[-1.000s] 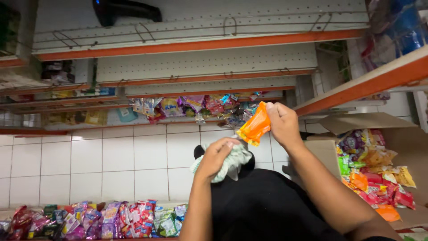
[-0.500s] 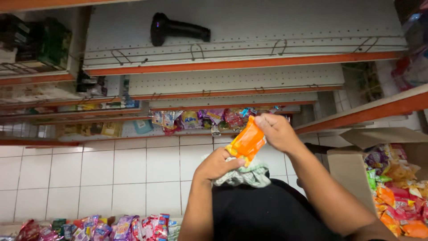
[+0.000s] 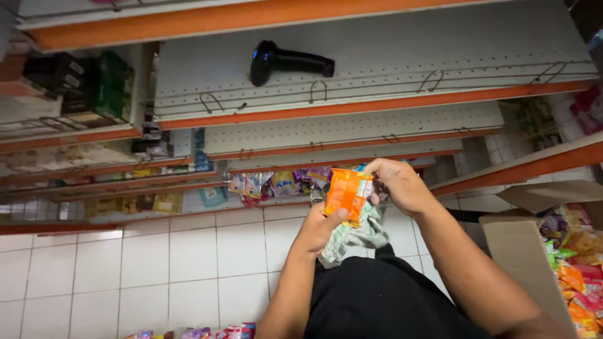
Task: The person takes individual product packets from a cardboard box, scans each one with a handheld scanner, and places them onto the store shelves.
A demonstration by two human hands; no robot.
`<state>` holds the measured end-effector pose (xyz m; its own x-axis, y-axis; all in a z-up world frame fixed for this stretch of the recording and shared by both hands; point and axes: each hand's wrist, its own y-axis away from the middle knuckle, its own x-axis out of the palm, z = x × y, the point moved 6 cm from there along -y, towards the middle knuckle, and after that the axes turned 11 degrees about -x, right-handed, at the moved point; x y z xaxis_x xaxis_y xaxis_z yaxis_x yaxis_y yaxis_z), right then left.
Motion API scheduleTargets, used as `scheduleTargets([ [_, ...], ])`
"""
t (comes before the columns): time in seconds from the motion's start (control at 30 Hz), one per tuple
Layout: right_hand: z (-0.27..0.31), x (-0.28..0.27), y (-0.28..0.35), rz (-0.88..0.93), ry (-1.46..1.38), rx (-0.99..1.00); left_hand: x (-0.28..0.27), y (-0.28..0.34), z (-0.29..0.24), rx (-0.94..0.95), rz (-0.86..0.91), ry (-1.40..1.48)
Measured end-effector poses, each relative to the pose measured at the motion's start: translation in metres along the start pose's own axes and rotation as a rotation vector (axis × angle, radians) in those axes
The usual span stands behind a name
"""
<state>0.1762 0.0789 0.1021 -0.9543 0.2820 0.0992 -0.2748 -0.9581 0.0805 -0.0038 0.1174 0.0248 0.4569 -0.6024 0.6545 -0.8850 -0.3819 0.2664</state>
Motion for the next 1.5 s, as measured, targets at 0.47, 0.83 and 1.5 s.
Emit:
scheduleTargets([
  [0.47, 0.076, 0.040, -0.060, -0.254, 0.616, -0.592, -0.086, 0.010, -0.039, 0.026, -0.133, 0.188],
  [0.83, 0.092, 0.078, -0.275, 0.190, 1.329, -0.106, -0.122, 0.069, -0.085, 0.277, -0.320, 0.191],
  [1.5, 0.122, 0.144, -0.054, 0.410, 0.824, -0.327, -0.141, 0.087, -0.148, 0.351, -0.466, -0.066],
])
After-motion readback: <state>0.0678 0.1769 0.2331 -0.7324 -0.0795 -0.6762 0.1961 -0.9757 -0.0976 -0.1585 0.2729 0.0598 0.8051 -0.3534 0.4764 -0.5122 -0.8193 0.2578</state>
